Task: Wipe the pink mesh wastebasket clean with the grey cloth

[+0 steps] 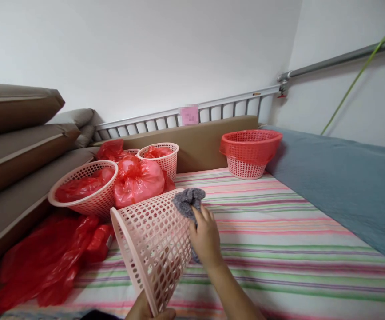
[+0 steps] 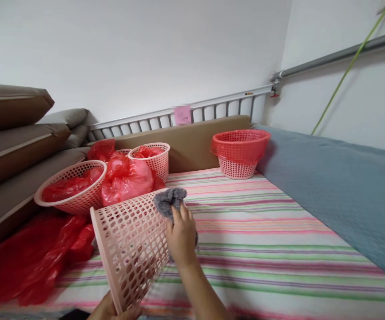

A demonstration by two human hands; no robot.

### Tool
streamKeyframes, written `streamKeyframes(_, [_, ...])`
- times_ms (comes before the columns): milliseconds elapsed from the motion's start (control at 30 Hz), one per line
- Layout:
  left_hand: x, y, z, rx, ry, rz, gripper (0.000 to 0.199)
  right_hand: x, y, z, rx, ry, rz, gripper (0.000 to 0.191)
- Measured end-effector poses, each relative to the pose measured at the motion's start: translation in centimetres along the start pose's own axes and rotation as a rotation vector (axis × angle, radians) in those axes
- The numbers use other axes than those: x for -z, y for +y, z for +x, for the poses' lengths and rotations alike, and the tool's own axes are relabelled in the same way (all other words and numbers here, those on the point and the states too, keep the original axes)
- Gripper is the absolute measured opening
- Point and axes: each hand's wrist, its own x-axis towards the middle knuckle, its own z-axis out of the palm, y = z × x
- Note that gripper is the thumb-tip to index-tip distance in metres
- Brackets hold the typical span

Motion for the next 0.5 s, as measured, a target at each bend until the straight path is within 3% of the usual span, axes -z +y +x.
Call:
streamKeyframes(167, [0.4,0.8,0.1,0.003,0.155,-0.012,0.067,1.3,-6.7,-2.8,0.107,-0.158,0.076,0.047])
streamKeyframes(300, [1.0,1.6,-0.4,0.073,0.254,0.186,0.044,2.3,-10.5,-4.9,0.19,-0.206,0.226,0.051])
streamKeyframes(400, [1.0,2.1,-0.5,0.044,0.268,0.265,0.037,2.6,-11.4,-5.3,0.219,-0.208,0.286,0.051])
streamKeyframes(500, [0.7,1.5,-0.3,0.001,0.237,0.19,0.047,2.1,-10.2,-4.3,0.213,-0.213,0.256,0.051])
